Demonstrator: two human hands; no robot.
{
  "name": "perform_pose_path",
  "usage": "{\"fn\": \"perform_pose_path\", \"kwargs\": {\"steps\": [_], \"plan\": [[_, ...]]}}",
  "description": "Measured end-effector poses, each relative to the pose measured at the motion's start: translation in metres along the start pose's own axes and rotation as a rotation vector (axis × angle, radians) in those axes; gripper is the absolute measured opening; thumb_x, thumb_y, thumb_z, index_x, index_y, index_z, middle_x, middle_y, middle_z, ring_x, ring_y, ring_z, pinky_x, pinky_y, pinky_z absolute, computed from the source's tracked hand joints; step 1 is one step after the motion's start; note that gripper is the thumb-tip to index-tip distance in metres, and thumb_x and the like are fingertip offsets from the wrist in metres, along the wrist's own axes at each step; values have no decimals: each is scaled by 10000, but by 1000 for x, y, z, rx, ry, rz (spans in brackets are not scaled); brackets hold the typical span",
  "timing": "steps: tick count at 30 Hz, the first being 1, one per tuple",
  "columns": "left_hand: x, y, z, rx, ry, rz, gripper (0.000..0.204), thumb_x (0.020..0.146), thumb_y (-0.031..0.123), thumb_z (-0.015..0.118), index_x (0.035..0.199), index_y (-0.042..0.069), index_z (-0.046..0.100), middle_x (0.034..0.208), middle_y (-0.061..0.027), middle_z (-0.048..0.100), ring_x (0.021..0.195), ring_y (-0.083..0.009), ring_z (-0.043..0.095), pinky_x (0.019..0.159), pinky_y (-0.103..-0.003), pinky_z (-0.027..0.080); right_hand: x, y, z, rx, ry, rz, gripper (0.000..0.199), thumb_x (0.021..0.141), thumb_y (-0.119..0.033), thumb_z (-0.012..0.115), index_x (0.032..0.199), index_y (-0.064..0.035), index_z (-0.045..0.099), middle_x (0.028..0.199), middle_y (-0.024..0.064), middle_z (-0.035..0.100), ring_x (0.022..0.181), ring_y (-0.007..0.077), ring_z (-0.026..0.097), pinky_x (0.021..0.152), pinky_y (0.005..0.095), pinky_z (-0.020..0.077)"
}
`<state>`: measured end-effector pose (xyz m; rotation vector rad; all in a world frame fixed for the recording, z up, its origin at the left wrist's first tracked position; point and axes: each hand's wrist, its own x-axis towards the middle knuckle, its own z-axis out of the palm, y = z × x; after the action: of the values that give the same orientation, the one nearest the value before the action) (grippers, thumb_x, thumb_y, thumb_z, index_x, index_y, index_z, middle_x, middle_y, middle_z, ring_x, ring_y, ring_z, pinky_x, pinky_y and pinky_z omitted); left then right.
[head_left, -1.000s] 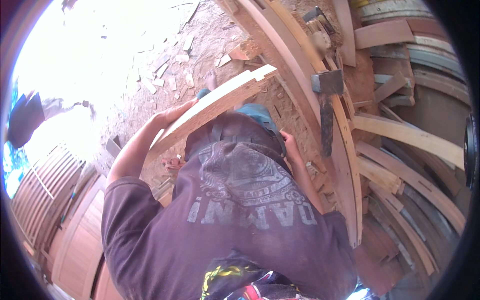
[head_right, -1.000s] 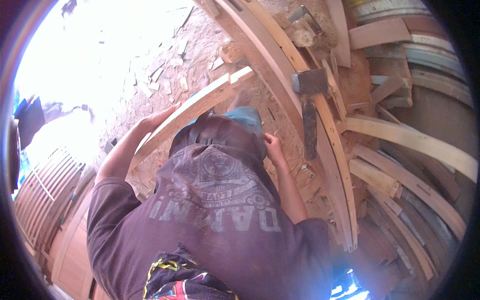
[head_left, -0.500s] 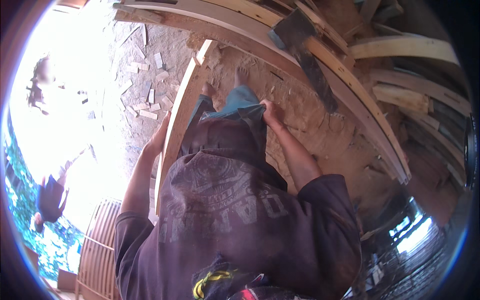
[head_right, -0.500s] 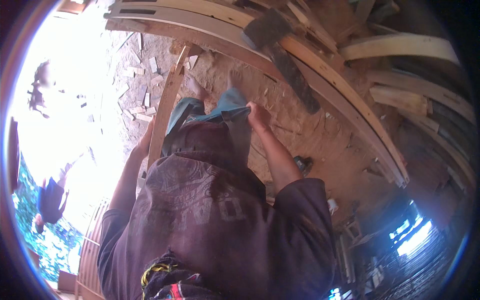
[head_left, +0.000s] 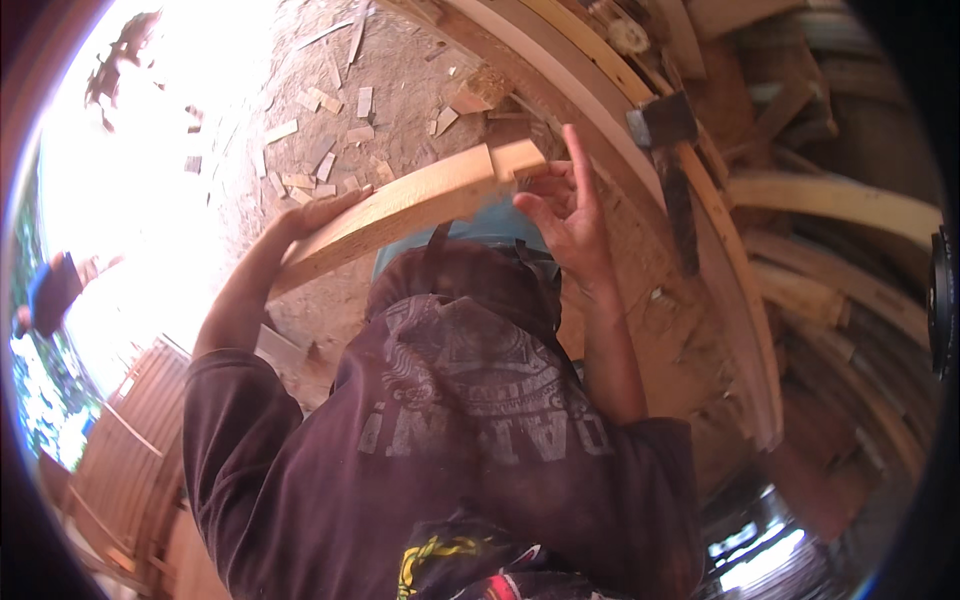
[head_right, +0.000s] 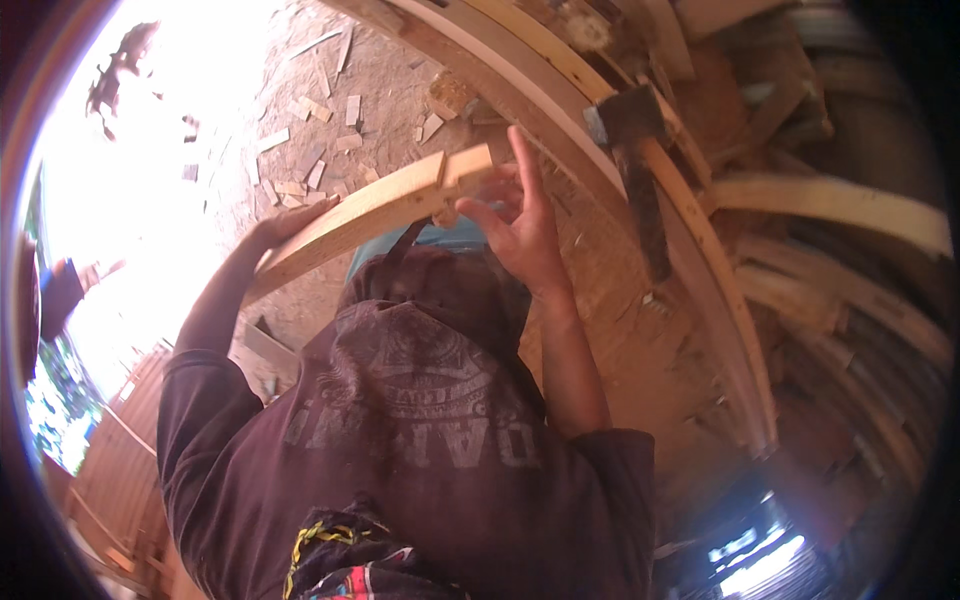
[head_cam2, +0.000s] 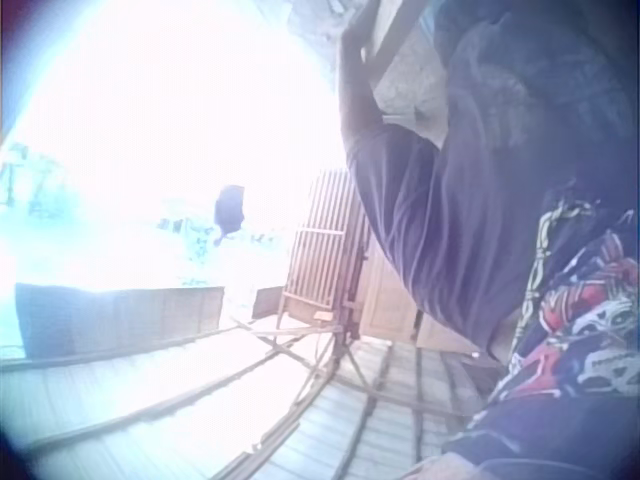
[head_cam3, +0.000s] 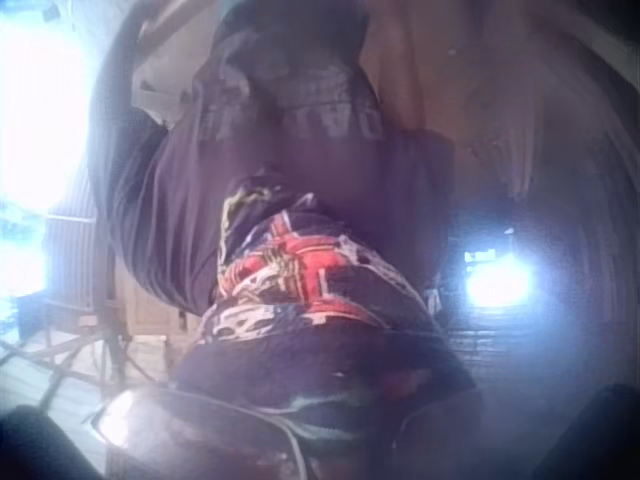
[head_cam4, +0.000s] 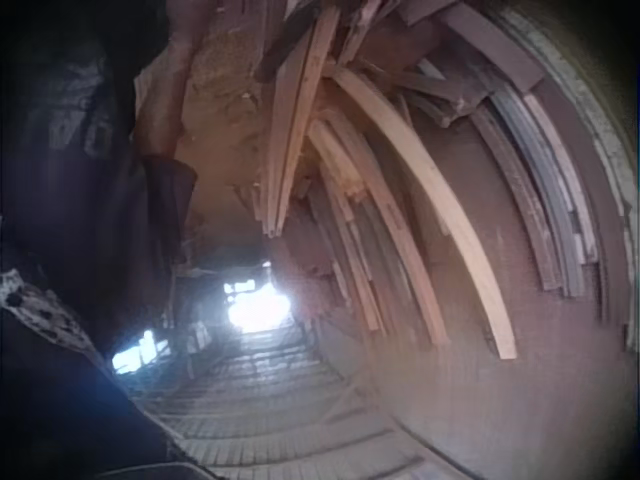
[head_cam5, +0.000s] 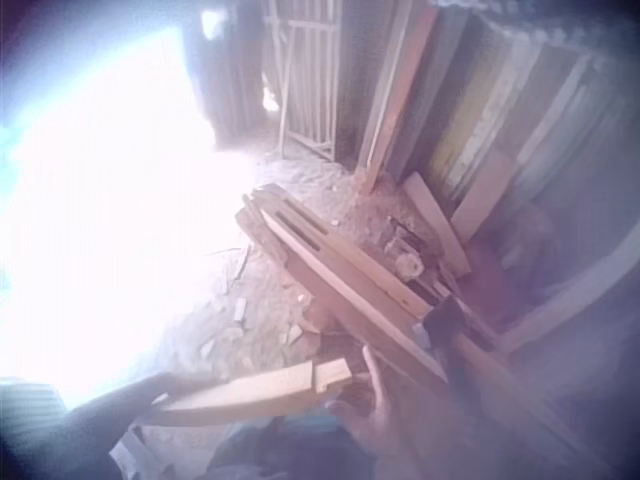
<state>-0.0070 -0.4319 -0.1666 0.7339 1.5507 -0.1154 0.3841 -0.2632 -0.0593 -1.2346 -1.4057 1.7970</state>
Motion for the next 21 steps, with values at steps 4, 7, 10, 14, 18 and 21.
{"fn": "perform_pose_path", "kwargs": {"steps": [4,7,10,14,18,21], "plan": [[-13,12,5,-241,-216,-64,966,997,864,341,1564,113,560,1484,-166,644,1278,-244,671,1122,-445,488,25,5,-19,-64,-174,-70,690,921,-189,887,1488,6,546,1079,79,715,1021,161,723,876,297,602],[-45,39,42,-202,-112,6,998,978,886,354,1596,122,527,1547,-163,591,1367,-246,599,1142,-453,463,22,4,-33,-52,-186,-50,624,923,-236,890,1372,76,590,1129,139,737,1020,153,725,875,298,618],[-30,27,84,-290,-125,-68,1058,939,929,363,1610,124,510,1596,-160,544,1421,-261,548,1163,-463,439,22,12,-51,-92,-230,-45,617,924,-238,890,1364,80,598,1113,139,743,1016,159,729,867,298,619],[-35,39,123,-416,-213,-113,1061,903,953,408,1594,158,541,1572,-154,566,1405,-261,551,1143,-456,451,18,6,-63,-172,-250,-43,597,919,-242,894,1333,87,616,1075,138,751,998,163,735,863,305,621],[-13,26,151,-554,-246,-42,1000,936,923,402,1595,185,545,1527,-115,606,1327,-211,587,1106,-422,472,17,3,-69,-170,-264,-73,572,922,-227,891,1318,88,624,1074,140,758,998,167,740,866,308,621],[-1,15,165,-585,-201,-17,973,948,909,407,1591,192,551,1492,-112,630,1287,-204,611,1080,-411,488,17,0,-70,-156,-264,-69,553,924,-213,888,1310,85,627,1085,142,762,1006,169,743,880,306,616]]}}
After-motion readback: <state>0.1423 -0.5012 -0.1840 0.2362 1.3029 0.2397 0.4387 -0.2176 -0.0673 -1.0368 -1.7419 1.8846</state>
